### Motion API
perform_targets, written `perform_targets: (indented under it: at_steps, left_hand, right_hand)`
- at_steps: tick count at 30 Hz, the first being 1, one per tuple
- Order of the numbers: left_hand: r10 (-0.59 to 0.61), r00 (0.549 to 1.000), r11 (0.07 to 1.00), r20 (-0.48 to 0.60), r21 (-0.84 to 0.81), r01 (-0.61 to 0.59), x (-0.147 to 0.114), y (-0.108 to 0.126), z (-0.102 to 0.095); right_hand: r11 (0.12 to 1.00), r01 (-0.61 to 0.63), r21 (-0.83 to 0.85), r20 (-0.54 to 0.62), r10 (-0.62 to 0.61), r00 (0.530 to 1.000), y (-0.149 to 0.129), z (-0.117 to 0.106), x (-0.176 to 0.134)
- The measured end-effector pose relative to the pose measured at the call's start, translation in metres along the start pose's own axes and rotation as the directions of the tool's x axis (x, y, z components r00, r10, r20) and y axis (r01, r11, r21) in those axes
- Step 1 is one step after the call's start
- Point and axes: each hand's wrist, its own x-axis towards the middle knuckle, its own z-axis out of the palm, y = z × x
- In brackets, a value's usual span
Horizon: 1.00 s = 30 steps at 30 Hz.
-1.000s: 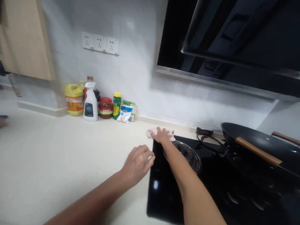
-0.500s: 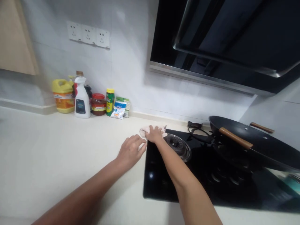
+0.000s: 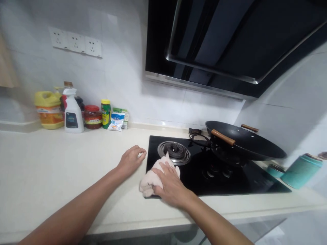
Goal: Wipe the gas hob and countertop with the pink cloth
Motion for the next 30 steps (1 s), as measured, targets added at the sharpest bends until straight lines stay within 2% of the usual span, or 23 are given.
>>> perform_targets:
  at_steps: [3, 8, 11, 14, 19, 21, 23, 25, 28, 30]
  left_hand:
    - [-0.016, 0.999, 1.0, 0.042, -0.012, 0.017, 0.0, 0.0, -0.001]
    - [-0.002, 0.996, 0.999, 0.088, -0.045, 0.006, -0.001, -0.002, 0.0]
    - [-0.007, 0.994, 0.999, 0.111, -0.044, 0.012, -0.001, -0.004, 0.003]
    - [-0.004, 0.992, 0.999, 0.127, -0.037, 0.008, 0.001, -0.005, 0.005]
    - [0.001, 0.99, 0.999, 0.141, -0.054, 0.007, 0.002, -0.006, 0.009]
    - [0.004, 0.99, 0.998, 0.144, -0.062, 0.005, 0.002, -0.007, 0.01]
    - [0.006, 0.989, 0.998, 0.148, -0.065, 0.004, 0.002, -0.009, 0.012]
    - [0.006, 0.988, 0.998, 0.153, -0.062, 0.004, 0.003, -0.011, 0.013]
    - [0.0, 0.988, 0.999, 0.157, -0.051, 0.008, 0.003, -0.012, 0.013]
    - [-0.007, 0.988, 0.999, 0.156, -0.044, 0.014, 0.003, -0.011, 0.011]
  right_hand:
    - [0.999, -0.031, -0.031, -0.045, 0.029, 0.999, 0.011, 0.003, -0.041]
    - [0.991, -0.11, -0.074, -0.193, 0.094, 0.977, 0.045, 0.01, -0.093]
    - [0.989, -0.136, -0.055, -0.261, 0.117, 0.958, 0.062, 0.011, -0.116]
    - [0.99, -0.127, -0.065, -0.379, 0.093, 0.921, 0.071, 0.015, -0.129]
    - [0.992, -0.119, -0.04, -0.57, 0.075, 0.818, 0.056, 0.027, -0.13]
    - [0.995, -0.074, 0.06, -0.591, 0.095, 0.801, 0.039, 0.027, -0.124]
    - [0.973, -0.046, 0.224, -0.571, 0.169, 0.803, 0.02, 0.023, -0.114]
    - [0.899, -0.058, 0.433, -0.538, 0.31, 0.784, 0.005, 0.016, -0.099]
    - [0.665, -0.082, 0.743, -0.414, 0.551, 0.725, 0.002, 0.001, -0.071]
    - [0.479, -0.119, 0.87, -0.229, 0.606, 0.762, 0.015, -0.009, -0.054]
